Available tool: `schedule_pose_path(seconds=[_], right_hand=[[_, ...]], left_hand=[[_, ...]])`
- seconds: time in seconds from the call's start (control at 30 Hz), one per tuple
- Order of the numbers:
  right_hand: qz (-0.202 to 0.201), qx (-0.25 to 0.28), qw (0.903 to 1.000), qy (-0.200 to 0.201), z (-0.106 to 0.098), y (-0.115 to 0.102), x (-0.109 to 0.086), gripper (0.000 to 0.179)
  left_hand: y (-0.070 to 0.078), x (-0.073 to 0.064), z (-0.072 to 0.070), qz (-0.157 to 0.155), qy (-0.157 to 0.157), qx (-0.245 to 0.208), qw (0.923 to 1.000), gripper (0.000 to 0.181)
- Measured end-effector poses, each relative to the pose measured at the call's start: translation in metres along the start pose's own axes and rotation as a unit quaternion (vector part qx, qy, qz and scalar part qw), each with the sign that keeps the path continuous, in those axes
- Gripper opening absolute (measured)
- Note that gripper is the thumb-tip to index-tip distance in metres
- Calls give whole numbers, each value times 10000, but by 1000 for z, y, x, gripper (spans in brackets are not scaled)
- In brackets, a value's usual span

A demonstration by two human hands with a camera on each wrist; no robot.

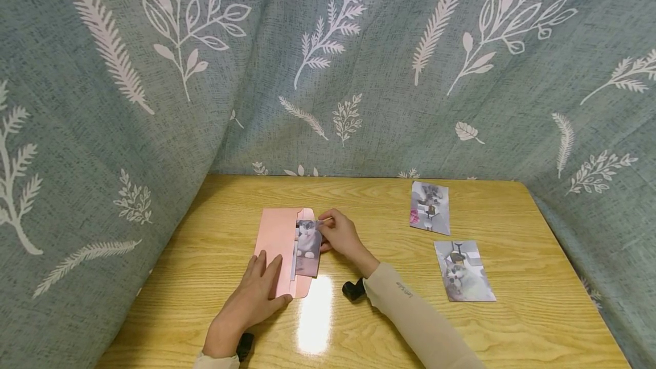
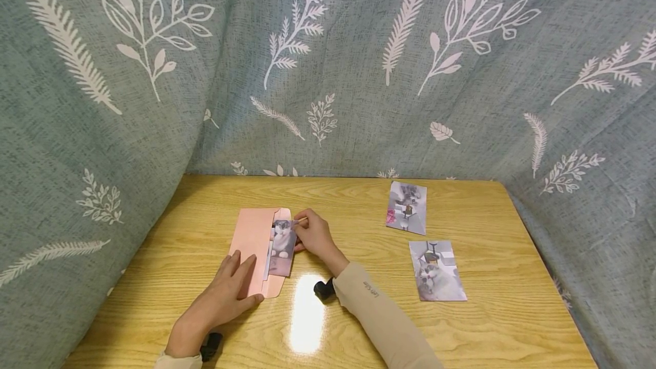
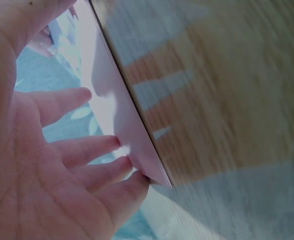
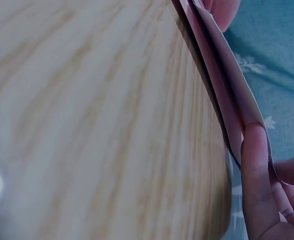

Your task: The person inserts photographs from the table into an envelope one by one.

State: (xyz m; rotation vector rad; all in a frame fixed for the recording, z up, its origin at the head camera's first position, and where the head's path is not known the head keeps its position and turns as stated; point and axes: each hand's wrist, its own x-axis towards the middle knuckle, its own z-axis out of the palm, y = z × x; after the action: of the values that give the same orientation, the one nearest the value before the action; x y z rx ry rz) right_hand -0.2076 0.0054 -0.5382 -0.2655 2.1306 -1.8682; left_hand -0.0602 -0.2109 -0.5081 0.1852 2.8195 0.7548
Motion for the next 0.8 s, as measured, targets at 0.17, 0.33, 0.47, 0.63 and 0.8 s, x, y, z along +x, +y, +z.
schedule_pose_path(seconds=[0.17, 0.33, 0.47, 0.63, 0.8], right_hand=[[27, -59, 10000, -32, 1, -4, -1, 20], [43, -145, 9999, -22, 3, -5, -1, 20], [54, -191, 9998, -19, 4, -6, 0, 20], [92, -187, 9998, -11, 7, -5, 1, 21], [91, -198, 9998, 13, 10, -5, 1, 20]], left_hand=[[1, 0, 0, 22, 32, -20, 10000, 88], [0, 0, 1, 8, 15, -7, 10000, 88], [0, 1, 0, -15, -5, -2, 10000, 89], [1, 0, -1, 8, -4, 17, 10000, 88], [2, -1, -1, 11, 1, 48, 10000, 87]])
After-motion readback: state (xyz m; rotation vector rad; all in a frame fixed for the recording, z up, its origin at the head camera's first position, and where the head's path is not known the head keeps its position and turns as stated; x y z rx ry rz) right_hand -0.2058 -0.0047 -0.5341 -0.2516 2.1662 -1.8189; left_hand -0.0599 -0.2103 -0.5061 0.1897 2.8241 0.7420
